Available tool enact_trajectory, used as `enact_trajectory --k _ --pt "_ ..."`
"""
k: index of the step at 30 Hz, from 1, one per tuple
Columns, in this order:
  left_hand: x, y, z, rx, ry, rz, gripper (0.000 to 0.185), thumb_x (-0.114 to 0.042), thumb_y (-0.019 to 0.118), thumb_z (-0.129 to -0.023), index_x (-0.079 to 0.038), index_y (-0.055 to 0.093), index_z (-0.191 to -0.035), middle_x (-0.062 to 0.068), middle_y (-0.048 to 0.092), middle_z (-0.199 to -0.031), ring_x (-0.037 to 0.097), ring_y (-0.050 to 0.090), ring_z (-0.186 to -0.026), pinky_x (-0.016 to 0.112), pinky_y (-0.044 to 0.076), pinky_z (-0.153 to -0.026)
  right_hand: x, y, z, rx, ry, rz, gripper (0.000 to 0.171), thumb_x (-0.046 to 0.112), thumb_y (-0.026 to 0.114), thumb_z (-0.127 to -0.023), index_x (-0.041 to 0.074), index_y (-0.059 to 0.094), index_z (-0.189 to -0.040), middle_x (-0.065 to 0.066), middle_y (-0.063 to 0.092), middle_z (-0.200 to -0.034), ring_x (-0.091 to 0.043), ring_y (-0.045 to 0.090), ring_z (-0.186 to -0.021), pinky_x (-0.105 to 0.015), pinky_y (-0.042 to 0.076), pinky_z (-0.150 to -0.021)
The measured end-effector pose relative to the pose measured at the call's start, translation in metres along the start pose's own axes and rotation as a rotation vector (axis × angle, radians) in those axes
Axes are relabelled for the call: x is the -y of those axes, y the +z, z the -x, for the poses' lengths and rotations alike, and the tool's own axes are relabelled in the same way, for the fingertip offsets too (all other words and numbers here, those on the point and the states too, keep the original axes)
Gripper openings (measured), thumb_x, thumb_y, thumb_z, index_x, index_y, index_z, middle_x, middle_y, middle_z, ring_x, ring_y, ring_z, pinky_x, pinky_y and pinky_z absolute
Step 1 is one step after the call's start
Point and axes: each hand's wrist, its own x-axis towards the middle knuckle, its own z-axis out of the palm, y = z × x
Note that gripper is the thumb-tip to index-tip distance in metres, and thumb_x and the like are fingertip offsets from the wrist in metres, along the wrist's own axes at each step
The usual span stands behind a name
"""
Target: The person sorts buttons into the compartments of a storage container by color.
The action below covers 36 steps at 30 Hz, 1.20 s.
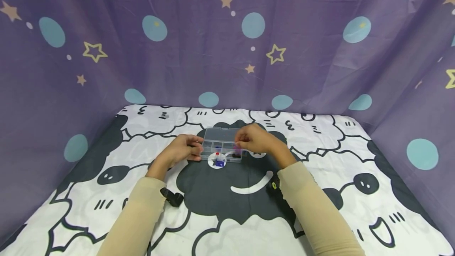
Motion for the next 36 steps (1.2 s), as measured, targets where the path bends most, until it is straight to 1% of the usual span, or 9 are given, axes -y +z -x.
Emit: enact_trajectory --k 7,10,14,19,21,26,32,36 --pt "0.0 0.0 0.0 0.003 0.0 0.004 0.046 0.008 0.061 -0.099 0.006 0.052 -0.144 0.02 0.06 -0.115 0.022 0.07 -0.089 0.036 0.066 -0.08 -0.016 -0.017 0.021 -0.001 0.071 -0.009 0.008 0.011 0.071 -0.098 0.005 0.077 -0.098 -0.002 0.075 -0.085 -0.008 0.063 -0.066 -0.028 0.056 -0.058" --pt "0.0 0.0 0.0 0.003 0.0 0.006 0.047 0.009 0.061 -0.099 0.006 0.051 -0.144 0.021 0.06 -0.115 0.022 0.07 -0.089 0.036 0.066 -0.08 -0.024 -0.024 0.031 -0.024 0.091 0.012 0.007 0.011 0.072 -0.097 0.007 0.077 -0.095 0.001 0.074 -0.084 -0.007 0.063 -0.067 -0.028 0.056 -0.059" --pt "0.0 0.0 -0.001 0.003 -0.002 -0.002 0.047 0.008 0.061 -0.099 0.005 0.051 -0.145 0.022 0.06 -0.117 0.022 0.07 -0.089 0.036 0.066 -0.081 -0.037 -0.031 0.045 -0.033 0.114 0.036 0.006 0.011 0.073 -0.096 0.006 0.076 -0.093 0.002 0.074 -0.082 -0.008 0.06 -0.065 -0.028 0.055 -0.059" --pt "0.001 0.0 -0.001 -0.002 -0.008 -0.007 0.047 0.007 0.061 -0.099 0.004 0.052 -0.145 0.022 0.06 -0.118 0.023 0.07 -0.09 0.036 0.066 -0.081 -0.053 -0.036 0.059 -0.003 0.167 0.024 0.008 0.01 0.072 -0.097 0.004 0.076 -0.095 -0.005 0.075 -0.083 -0.009 0.058 -0.062 -0.028 0.052 -0.057" --pt "0.001 0.0 -0.001 -0.003 -0.009 -0.003 0.047 0.007 0.062 -0.099 0.005 0.051 -0.145 0.022 0.06 -0.118 0.023 0.07 -0.09 0.036 0.066 -0.081 -0.059 -0.037 0.063 0.002 0.178 0.021 0.007 0.01 0.072 -0.096 0.005 0.077 -0.095 -0.003 0.074 -0.082 -0.009 0.059 -0.063 -0.028 0.053 -0.058" --pt "0.002 -0.001 -0.002 0.002 -0.008 0.006 0.047 0.006 0.062 -0.099 0.005 0.051 -0.145 0.021 0.059 -0.118 0.023 0.07 -0.092 0.036 0.066 -0.081 -0.074 -0.041 0.072 0.016 0.197 0.045 0.005 0.009 0.075 -0.094 0.008 0.076 -0.089 0.006 0.071 -0.079 -0.007 0.06 -0.068 -0.026 0.053 -0.062" --pt "0.002 -0.002 -0.001 0.0 -0.013 0.004 0.047 0.006 0.062 -0.099 0.004 0.051 -0.145 0.021 0.06 -0.118 0.024 0.07 -0.092 0.036 0.066 -0.081 -0.083 -0.043 0.078 0.084 0.225 0.032 0.006 0.009 0.075 -0.094 0.01 0.077 -0.089 0.006 0.071 -0.079 -0.01 0.061 -0.07 -0.028 0.054 -0.063" --pt "0.002 -0.002 -0.001 0.0 -0.015 0.002 0.047 0.006 0.061 -0.099 0.004 0.051 -0.145 0.021 0.06 -0.118 0.024 0.07 -0.091 0.037 0.066 -0.081 -0.086 -0.044 0.08 0.124 0.222 0.031 0.007 0.008 0.075 -0.093 0.011 0.076 -0.087 0.007 0.07 -0.078 -0.009 0.06 -0.07 -0.027 0.053 -0.063"
